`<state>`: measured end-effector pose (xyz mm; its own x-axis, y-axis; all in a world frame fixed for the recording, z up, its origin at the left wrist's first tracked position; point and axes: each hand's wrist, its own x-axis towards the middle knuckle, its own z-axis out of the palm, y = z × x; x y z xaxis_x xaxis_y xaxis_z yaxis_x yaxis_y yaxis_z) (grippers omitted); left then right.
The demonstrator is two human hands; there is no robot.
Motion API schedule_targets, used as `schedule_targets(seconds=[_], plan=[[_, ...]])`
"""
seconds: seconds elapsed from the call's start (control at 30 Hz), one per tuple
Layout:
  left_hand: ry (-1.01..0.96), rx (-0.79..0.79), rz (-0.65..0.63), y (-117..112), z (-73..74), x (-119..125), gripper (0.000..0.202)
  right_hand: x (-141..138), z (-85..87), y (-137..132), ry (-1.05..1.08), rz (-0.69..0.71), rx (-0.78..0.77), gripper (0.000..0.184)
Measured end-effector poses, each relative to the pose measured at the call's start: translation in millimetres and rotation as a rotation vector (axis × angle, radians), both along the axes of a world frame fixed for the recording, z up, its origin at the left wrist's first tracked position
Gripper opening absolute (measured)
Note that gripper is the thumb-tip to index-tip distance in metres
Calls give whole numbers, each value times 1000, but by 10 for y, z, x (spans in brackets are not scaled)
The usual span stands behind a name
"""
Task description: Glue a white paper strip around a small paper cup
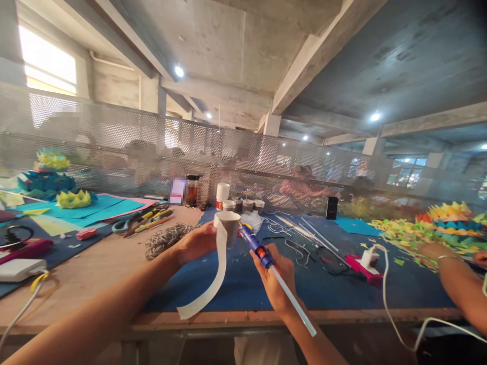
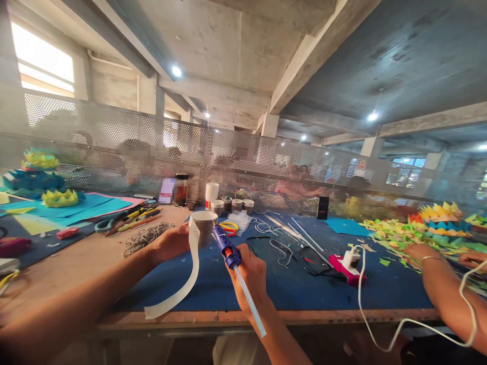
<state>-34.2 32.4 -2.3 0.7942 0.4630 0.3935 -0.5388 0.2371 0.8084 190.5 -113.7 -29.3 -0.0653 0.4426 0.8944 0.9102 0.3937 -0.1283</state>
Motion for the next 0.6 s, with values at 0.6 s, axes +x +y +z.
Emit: schedule_targets(seconds=[0.6], plan=[[5,-59,-137,-53,67,2,40,-12,22,-15,45,15,16,23]])
